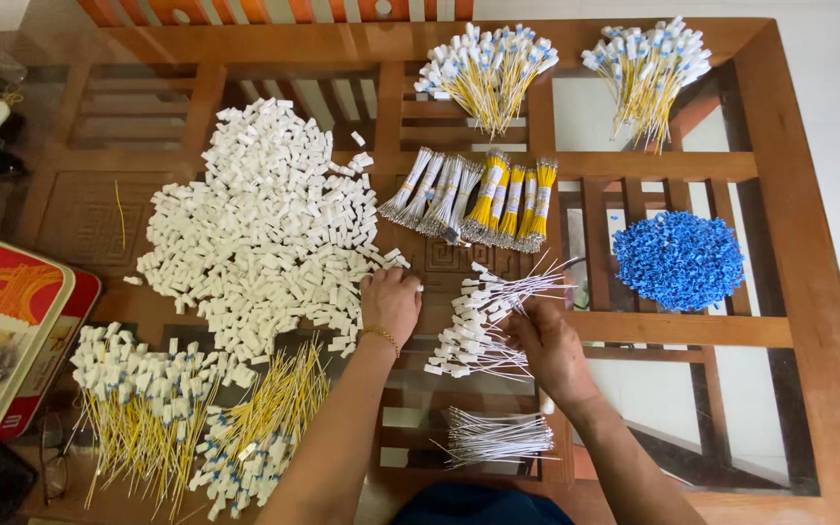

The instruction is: The worker is manually assembling wire components by attaching white plastic connectors to wire bundles on an assembly table.

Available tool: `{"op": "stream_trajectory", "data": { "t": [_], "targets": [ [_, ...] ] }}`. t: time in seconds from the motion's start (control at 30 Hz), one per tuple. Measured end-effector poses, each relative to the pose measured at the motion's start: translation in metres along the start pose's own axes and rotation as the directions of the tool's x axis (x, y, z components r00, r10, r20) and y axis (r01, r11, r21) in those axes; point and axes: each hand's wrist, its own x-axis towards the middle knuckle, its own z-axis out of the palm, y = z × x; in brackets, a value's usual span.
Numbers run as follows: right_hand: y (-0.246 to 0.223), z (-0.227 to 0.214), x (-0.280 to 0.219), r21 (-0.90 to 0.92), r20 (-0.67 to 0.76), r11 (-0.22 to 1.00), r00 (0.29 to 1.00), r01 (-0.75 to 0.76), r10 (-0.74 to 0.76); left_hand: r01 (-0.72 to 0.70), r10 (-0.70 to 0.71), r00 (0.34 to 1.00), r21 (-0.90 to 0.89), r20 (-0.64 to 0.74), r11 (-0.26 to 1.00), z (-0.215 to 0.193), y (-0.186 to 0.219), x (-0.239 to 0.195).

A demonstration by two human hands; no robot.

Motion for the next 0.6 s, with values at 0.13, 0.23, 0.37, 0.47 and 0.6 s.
{"op": "stream_trajectory", "data": {
  "t": [0.13, 0.23, 0.37, 0.47, 0.6],
  "targets": [
    [0.035, 0.012, 0.003, 0.077, 0.017, 0.994, 0.997, -0.080, 0.079, 0.115, -0.114, 0.993, -0.239, 0.019, 0.964, -0.041, 0.024, -0.007],
    [0.024, 0.013, -0.005, 0.342, -0.019, 0.940, 1.000, 0.010, -0.004, 0.312, -0.194, 0.950, -0.787, 0.245, 0.532, -0.088, 0.051, -0.026],
    [0.011, 0.008, -0.014, 0.472, -0.023, 0.880, 0.998, 0.060, -0.056, 0.361, -0.106, 0.925, -0.931, 0.365, -0.056, -0.115, 0.079, -0.050],
    [-0.003, 0.000, -0.023, 0.491, 0.006, 0.869, 0.997, 0.061, -0.073, 0.352, -0.102, 0.906, -0.867, 0.410, -0.353, -0.119, 0.098, -0.063],
    [-0.020, -0.009, -0.036, 0.459, 0.029, 0.886, 0.996, 0.063, -0.086, 0.309, -0.120, 0.915, -0.860, 0.385, -0.406, -0.138, 0.113, -0.076]
  ]
}}
